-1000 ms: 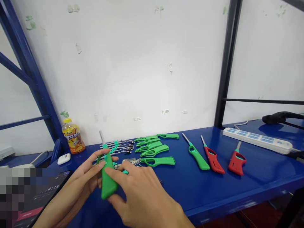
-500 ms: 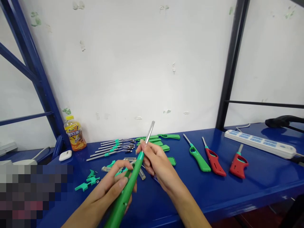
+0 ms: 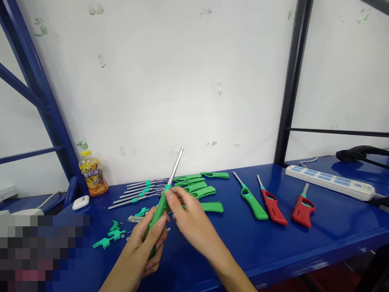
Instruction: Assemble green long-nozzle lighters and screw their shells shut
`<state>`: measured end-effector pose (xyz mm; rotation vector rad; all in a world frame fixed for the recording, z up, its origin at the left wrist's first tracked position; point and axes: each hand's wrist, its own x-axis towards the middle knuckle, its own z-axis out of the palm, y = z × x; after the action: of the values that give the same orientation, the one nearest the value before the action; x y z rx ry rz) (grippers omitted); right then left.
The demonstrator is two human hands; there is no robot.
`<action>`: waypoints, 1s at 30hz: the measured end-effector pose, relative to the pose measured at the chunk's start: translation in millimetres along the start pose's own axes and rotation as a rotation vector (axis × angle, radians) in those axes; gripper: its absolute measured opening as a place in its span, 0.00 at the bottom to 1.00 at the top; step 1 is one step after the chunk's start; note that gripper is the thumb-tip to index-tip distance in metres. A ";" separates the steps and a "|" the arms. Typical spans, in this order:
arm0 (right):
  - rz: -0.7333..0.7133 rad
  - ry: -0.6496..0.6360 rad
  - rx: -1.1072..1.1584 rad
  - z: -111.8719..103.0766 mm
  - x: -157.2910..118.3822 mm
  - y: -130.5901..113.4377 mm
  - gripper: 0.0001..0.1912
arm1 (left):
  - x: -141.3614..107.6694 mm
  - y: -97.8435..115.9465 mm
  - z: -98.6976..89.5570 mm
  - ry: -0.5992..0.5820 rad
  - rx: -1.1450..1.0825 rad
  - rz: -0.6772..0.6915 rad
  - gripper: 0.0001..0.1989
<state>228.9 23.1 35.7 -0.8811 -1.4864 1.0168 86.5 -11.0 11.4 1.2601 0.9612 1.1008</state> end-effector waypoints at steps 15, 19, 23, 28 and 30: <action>0.036 0.336 0.376 103.8 -40.8 25.1 0.32 | 2.4 0.0 -11.9 0.320 -0.098 0.146 0.29; 0.043 0.375 0.415 103.5 -42.9 25.7 0.29 | -3.0 -7.3 -6.1 0.318 -0.072 0.215 0.26; 0.079 0.421 0.436 101.9 -46.5 26.2 0.27 | -8.6 -9.6 6.3 0.314 -0.007 0.249 0.21; 0.076 0.320 0.453 99.0 -48.7 30.6 0.30 | -13.1 -5.9 14.6 0.256 0.064 0.232 0.16; 0.061 0.280 0.435 96.5 -47.6 32.4 0.31 | -13.0 -4.2 15.0 0.235 0.078 0.219 0.16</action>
<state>140.5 -22.2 -16.9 -0.7210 -0.9597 1.1535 98.5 -27.0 8.1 1.3435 1.0670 1.4184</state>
